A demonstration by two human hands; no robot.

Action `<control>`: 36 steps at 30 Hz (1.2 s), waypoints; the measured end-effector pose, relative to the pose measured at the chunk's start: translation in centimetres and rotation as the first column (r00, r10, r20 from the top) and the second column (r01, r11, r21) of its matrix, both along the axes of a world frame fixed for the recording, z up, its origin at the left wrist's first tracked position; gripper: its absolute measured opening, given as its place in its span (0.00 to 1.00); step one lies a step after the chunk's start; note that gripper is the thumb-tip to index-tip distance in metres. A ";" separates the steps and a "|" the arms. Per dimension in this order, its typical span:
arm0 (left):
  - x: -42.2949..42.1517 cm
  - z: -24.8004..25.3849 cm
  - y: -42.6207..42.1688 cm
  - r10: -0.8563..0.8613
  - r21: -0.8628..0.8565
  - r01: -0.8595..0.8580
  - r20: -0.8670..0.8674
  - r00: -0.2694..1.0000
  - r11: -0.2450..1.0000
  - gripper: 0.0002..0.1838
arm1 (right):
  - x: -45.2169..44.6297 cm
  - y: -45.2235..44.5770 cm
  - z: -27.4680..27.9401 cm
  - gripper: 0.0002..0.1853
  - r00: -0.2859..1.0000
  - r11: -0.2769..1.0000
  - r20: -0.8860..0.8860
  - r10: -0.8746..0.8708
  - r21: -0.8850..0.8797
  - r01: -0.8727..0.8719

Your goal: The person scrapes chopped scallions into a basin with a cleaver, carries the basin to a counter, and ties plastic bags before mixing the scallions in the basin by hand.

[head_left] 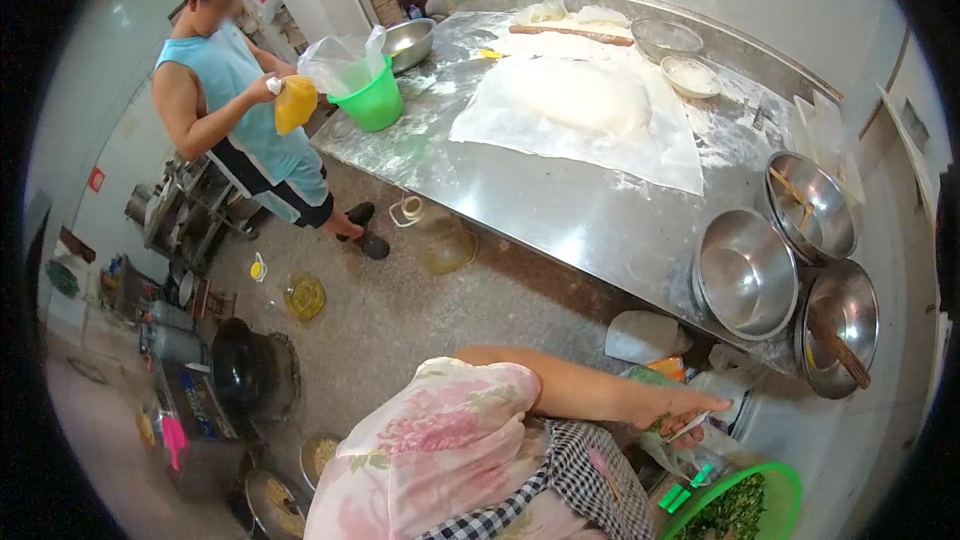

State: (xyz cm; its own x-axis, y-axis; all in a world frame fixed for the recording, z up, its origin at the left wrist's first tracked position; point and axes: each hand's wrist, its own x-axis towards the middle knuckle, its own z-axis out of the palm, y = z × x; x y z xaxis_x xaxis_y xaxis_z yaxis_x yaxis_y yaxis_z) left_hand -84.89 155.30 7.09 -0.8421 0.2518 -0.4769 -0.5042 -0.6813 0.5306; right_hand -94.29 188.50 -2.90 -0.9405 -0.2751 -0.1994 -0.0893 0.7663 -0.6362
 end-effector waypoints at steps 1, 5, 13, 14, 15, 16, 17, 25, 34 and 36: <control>0.0 0.1 0.2 -0.009 -0.023 0.009 0.015 1.000 1.000 0.37 | 0.3 -1.1 0.8 0.33 0.999 0.998 0.042 -0.017 -0.065 0.019; 1.5 4.1 -0.8 -0.055 -0.089 0.053 -0.014 0.998 0.995 0.33 | 0.8 -1.5 3.9 0.30 0.970 0.919 0.223 -0.101 -0.351 0.177; 2.1 3.5 1.1 -0.049 0.078 0.045 0.056 0.997 0.996 0.32 | 3.6 -0.9 15.9 0.26 0.840 0.800 0.257 -0.478 -0.268 0.537; 1.8 2.8 2.4 -0.064 0.183 0.048 0.081 0.995 0.982 0.30 | 2.4 0.9 12.1 0.25 0.933 0.864 0.098 -0.346 -0.354 0.357; 1.8 3.1 2.5 -0.098 0.194 0.084 0.066 0.993 0.977 0.30 | 2.6 -0.7 12.8 0.24 0.910 0.783 0.241 -0.337 -0.465 0.413; 1.8 3.5 1.4 -0.088 0.174 0.078 0.052 0.995 0.982 0.29 | 2.8 -3.5 13.4 0.21 0.941 0.845 0.133 -0.312 -0.413 0.339; 1.5 1.2 2.0 -0.077 0.191 0.066 0.051 0.996 0.979 0.29 | 3.3 -6.8 14.8 0.18 0.988 0.899 0.090 -0.127 -0.412 0.152; 4.8 16.5 -1.5 0.119 0.075 -0.117 -0.033 0.992 0.990 0.26 | 5.8 -21.6 15.6 0.10 0.674 0.715 0.419 0.608 -0.659 -0.236; 4.6 20.5 -10.1 0.326 0.014 -0.331 -0.218 0.920 0.944 0.29 | 2.3 -32.2 17.6 0.14 0.599 0.526 -0.024 0.801 -0.451 -0.721; 4.0 21.5 -12.4 0.384 0.111 -0.367 -0.246 0.890 0.923 0.29 | 1.0 -35.1 18.3 0.14 0.558 0.478 -0.222 0.800 -0.328 -0.815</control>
